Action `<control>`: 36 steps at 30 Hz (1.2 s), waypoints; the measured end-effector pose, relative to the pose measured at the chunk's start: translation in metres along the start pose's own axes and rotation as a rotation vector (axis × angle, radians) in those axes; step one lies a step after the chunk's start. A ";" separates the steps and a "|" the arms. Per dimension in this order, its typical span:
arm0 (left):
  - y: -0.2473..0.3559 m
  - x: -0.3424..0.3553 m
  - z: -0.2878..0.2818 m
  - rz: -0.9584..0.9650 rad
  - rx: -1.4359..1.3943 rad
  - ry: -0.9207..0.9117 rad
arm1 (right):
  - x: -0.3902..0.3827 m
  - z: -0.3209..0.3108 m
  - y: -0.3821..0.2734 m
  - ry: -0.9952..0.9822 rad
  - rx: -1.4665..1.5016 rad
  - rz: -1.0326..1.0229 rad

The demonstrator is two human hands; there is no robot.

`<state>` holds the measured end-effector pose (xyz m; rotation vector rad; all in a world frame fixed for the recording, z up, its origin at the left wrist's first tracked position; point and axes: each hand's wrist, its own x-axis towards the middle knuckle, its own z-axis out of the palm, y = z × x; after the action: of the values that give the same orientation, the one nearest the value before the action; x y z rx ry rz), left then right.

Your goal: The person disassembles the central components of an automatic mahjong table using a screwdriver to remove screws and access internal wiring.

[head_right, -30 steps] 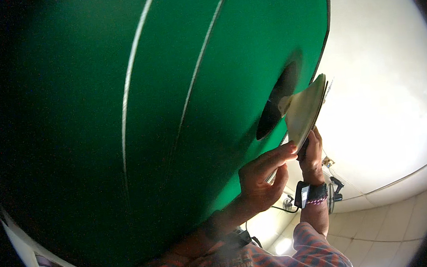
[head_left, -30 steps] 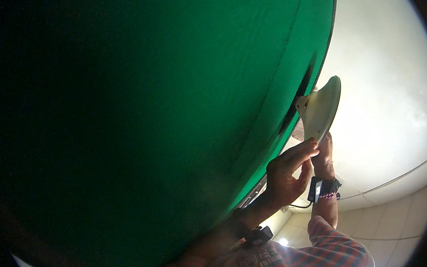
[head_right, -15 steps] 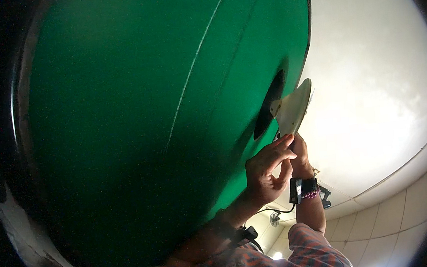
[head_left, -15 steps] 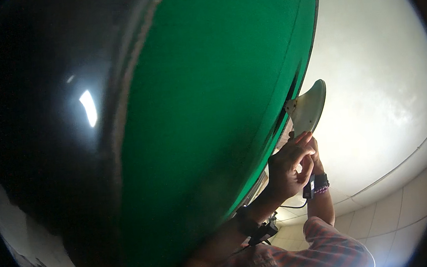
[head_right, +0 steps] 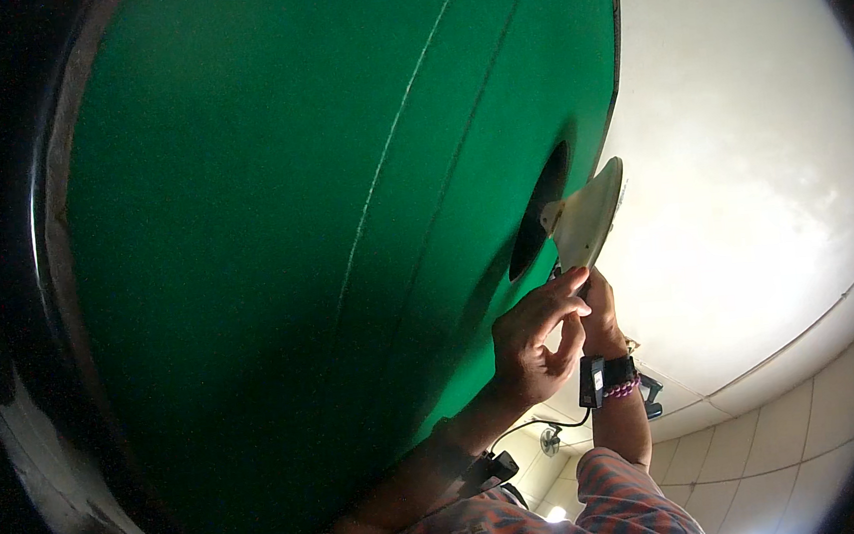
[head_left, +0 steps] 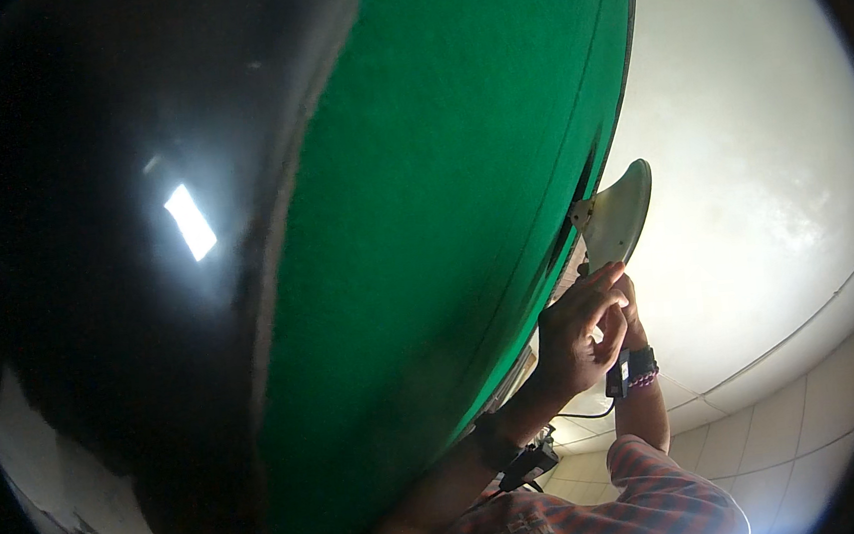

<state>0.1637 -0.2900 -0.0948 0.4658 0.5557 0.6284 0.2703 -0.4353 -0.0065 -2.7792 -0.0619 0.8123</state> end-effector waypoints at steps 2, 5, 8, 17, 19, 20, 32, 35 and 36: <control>-0.002 -0.001 0.002 -0.023 -0.037 -0.009 | -0.002 -0.005 0.003 0.004 0.118 0.027; -0.003 -0.001 0.004 -0.050 -0.088 0.017 | 0.003 -0.003 -0.003 -0.028 0.052 0.069; -0.011 -0.001 0.007 -0.064 -0.039 0.026 | 0.011 0.008 -0.016 0.024 0.434 0.247; -0.044 0.030 0.013 -0.005 0.218 0.024 | 0.004 0.012 -0.044 0.534 0.685 0.196; -0.044 0.030 0.012 -0.016 0.319 -0.003 | 0.005 0.018 -0.043 0.424 0.618 -0.077; -0.032 0.029 0.008 -0.064 0.379 -0.091 | 0.000 0.016 -0.050 0.300 0.675 -0.065; 0.142 0.009 -0.113 -0.316 0.983 -0.246 | -0.017 0.134 -0.126 -0.396 1.120 0.041; 0.153 0.022 -0.114 -0.283 1.092 -0.261 | 0.013 0.117 -0.113 -0.423 1.298 -0.027; 0.151 0.028 -0.114 -0.204 1.127 -0.259 | 0.021 0.117 -0.114 -0.343 1.307 -0.016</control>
<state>0.0507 -0.1364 -0.1064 1.5028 0.6650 -0.0069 0.2283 -0.2966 -0.0851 -1.4082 0.2828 0.8577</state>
